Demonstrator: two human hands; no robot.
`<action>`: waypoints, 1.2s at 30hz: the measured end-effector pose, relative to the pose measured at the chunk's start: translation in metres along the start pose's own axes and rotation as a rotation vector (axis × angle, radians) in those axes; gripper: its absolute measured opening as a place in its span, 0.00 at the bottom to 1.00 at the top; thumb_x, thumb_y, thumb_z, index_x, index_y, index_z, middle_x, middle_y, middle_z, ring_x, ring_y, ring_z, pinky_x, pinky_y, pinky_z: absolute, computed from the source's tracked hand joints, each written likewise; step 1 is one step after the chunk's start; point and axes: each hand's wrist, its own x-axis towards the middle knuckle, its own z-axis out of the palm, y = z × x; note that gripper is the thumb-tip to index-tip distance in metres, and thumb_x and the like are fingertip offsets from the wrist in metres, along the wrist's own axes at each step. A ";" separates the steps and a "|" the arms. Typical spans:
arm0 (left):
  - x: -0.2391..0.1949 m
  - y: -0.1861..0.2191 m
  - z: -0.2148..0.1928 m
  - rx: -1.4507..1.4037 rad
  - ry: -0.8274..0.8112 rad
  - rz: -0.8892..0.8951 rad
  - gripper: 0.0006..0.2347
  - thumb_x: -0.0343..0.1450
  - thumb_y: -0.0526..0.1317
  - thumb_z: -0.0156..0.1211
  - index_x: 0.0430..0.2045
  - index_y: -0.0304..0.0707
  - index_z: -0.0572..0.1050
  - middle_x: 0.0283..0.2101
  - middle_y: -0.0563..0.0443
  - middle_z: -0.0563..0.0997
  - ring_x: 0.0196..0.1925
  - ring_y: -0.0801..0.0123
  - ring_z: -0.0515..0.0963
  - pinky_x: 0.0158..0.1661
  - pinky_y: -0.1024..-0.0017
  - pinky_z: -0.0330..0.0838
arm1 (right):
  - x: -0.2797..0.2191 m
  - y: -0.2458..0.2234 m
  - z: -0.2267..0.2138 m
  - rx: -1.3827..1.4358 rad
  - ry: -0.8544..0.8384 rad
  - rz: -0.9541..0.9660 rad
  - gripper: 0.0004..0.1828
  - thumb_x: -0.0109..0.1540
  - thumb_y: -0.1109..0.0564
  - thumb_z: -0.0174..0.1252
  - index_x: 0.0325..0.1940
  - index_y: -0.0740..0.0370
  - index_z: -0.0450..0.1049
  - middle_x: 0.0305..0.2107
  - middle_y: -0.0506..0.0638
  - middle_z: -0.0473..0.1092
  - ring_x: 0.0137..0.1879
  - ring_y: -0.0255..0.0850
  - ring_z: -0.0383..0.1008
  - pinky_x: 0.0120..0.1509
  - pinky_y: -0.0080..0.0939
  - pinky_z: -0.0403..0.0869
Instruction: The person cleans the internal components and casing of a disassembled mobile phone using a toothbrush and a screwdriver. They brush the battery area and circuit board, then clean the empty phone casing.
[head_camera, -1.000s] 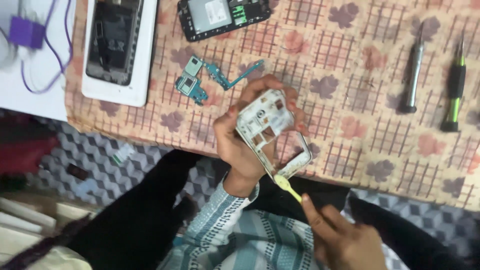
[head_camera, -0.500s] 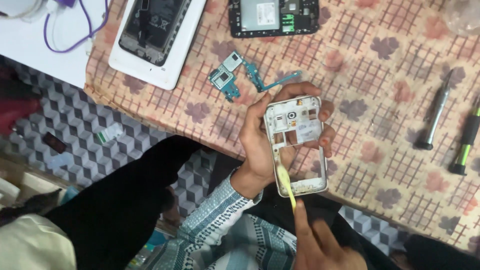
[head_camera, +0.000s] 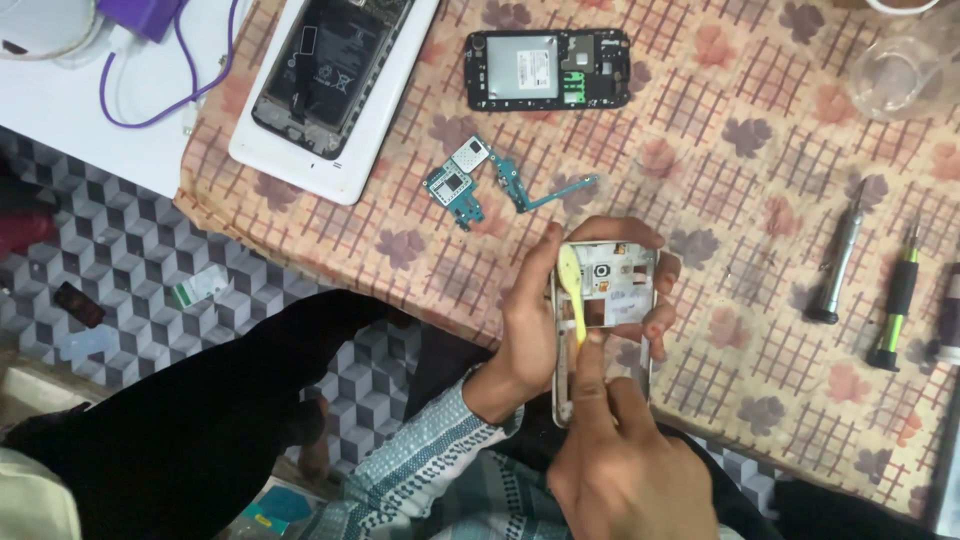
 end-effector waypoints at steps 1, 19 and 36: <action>0.000 0.000 -0.001 -0.011 -0.013 0.005 0.28 0.84 0.58 0.31 0.56 0.26 0.67 0.45 0.32 0.74 0.38 0.53 0.78 0.41 0.56 0.80 | 0.004 -0.004 0.000 -0.020 0.037 0.016 0.42 0.46 0.59 0.62 0.67 0.72 0.68 0.35 0.58 0.76 0.22 0.52 0.79 0.24 0.48 0.77; 0.002 0.005 0.003 -0.044 -0.091 -0.037 0.35 0.83 0.67 0.25 0.50 0.27 0.68 0.40 0.36 0.73 0.37 0.60 0.77 0.38 0.66 0.79 | -0.004 0.017 0.000 0.026 0.071 -0.096 0.35 0.52 0.61 0.59 0.64 0.74 0.68 0.29 0.59 0.74 0.20 0.52 0.76 0.22 0.51 0.74; 0.012 0.015 -0.005 -0.051 0.054 -0.082 0.25 0.84 0.59 0.33 0.48 0.32 0.70 0.46 0.36 0.75 0.42 0.59 0.79 0.41 0.64 0.79 | -0.077 0.061 0.043 0.046 -0.096 -0.074 0.34 0.50 0.62 0.61 0.62 0.64 0.75 0.18 0.48 0.68 0.15 0.37 0.74 0.18 0.44 0.74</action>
